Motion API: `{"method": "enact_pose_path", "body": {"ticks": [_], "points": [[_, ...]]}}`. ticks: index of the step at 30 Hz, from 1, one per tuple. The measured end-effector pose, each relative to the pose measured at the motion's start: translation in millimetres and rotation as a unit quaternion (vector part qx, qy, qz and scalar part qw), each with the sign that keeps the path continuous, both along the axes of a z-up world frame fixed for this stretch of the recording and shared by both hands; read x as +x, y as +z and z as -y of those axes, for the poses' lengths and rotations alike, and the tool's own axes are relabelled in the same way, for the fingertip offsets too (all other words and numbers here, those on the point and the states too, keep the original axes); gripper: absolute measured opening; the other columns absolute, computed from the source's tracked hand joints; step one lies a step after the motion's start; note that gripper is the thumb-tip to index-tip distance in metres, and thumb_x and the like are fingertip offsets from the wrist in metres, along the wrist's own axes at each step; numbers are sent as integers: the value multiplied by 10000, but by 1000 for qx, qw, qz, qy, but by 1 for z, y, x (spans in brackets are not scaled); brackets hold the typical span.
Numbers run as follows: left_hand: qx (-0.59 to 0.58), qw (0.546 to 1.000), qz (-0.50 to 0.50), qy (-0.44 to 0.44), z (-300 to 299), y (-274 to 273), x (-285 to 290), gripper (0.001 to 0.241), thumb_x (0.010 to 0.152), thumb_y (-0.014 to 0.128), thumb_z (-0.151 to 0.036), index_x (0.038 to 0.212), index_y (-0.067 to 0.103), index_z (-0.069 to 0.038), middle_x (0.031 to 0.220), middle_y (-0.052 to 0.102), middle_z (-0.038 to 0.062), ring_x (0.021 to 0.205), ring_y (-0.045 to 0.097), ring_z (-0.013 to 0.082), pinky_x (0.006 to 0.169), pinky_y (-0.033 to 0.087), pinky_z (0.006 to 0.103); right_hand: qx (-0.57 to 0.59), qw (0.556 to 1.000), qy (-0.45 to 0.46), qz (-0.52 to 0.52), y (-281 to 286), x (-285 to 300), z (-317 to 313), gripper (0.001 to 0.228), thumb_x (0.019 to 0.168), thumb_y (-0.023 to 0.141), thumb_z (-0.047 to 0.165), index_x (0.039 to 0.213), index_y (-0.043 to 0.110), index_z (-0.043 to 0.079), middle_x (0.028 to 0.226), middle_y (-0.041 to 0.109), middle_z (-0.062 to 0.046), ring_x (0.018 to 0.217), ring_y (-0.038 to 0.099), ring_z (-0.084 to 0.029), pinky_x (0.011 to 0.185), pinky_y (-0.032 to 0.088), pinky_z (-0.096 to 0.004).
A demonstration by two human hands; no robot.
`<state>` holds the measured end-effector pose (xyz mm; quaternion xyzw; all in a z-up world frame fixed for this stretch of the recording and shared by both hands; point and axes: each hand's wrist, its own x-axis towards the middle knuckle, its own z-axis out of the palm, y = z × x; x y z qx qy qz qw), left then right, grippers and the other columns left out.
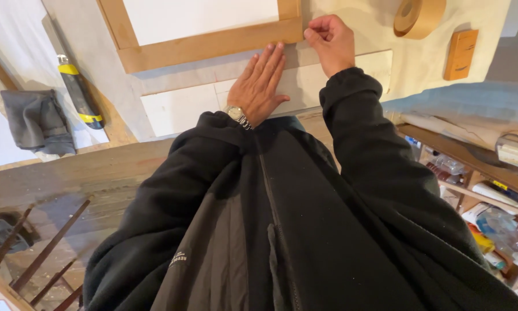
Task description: Applying and trimming wood-textured veneer tape to the edge of a frame or board.
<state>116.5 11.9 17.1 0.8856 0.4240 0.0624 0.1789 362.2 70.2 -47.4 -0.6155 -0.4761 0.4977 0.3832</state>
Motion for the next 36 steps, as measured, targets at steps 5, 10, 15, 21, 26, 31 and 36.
{"method": "enact_pose_path", "body": {"ticks": [5, 10, 15, 21, 26, 31, 36], "points": [[-6, 1000, 9, -1, -6, 2, 23, 950, 955, 664, -590, 1582, 363, 57, 1703, 192, 189, 1587, 179, 310, 1290, 214, 458, -56, 998, 12, -29, 25, 0, -10, 162, 999, 752, 72, 1098, 642, 6, 954, 704, -33, 816, 687, -85, 736, 588, -236], [24, 997, 65, -31, -11, 4, 33, 814, 973, 678, -539, 1455, 496, 91, 1651, 309, 227, 1551, 275, 329, 1257, 253, 465, -85, 993, 53, 70, 40, -4, -19, 253, 934, 832, 121, 956, 595, 33, 800, 673, -12, 664, 629, -70, 587, 542, -239], [-58, 990, 121, 35, -4, 33, 20, 349, 924, 765, -327, 965, 602, -21, 1193, 586, 176, 1171, 556, 346, 1049, 431, 463, 13, 980, 111, 163, 38, -7, -32, 371, 868, 925, 168, 873, 580, 30, 729, 652, -21, 628, 588, -69, 574, 527, -231], [-15, 978, 185, 98, 18, 42, -2, 297, 892, 754, -154, 677, 559, -88, 756, 559, 78, 709, 591, 293, 638, 472, 438, -101, 987, 57, 111, 58, -20, -47, 366, 928, 868, 225, 836, 556, 57, 659, 641, -4, 475, 565, -72, 432, 469, -245], [-35, 972, 198, 120, 29, 40, -14, 354, 913, 728, -156, 627, 525, -108, 629, 576, 56, 522, 552, 307, 466, 422, 432, -119, 982, 38, 139, 57, -18, -39, 385, 947, 858, 266, 809, 562, 63, 643, 629, -7, 463, 562, -66, 414, 473, -238], [-44, 969, 204, 133, 39, 32, -34, 404, 924, 733, -171, 600, 499, -116, 542, 527, 86, 477, 524, 334, 452, 407, 444, -57, 951, 170, 253, 45, 9, -19, 434, 843, 911, 343, 804, 546, 111, 679, 627, 1, 548, 554, -89, 528, 520, -234], [-72, 965, 199, 154, 46, 38, -59, 439, 915, 745, -181, 577, 474, -111, 505, 503, 90, 452, 498, 344, 430, 383, 443, 112, 901, 219, 356, 67, 2, -22, 519, 830, 958, 398, 800, 529, 106, 699, 588, -19, 630, 550, -161, 598, 492, -314]]}}
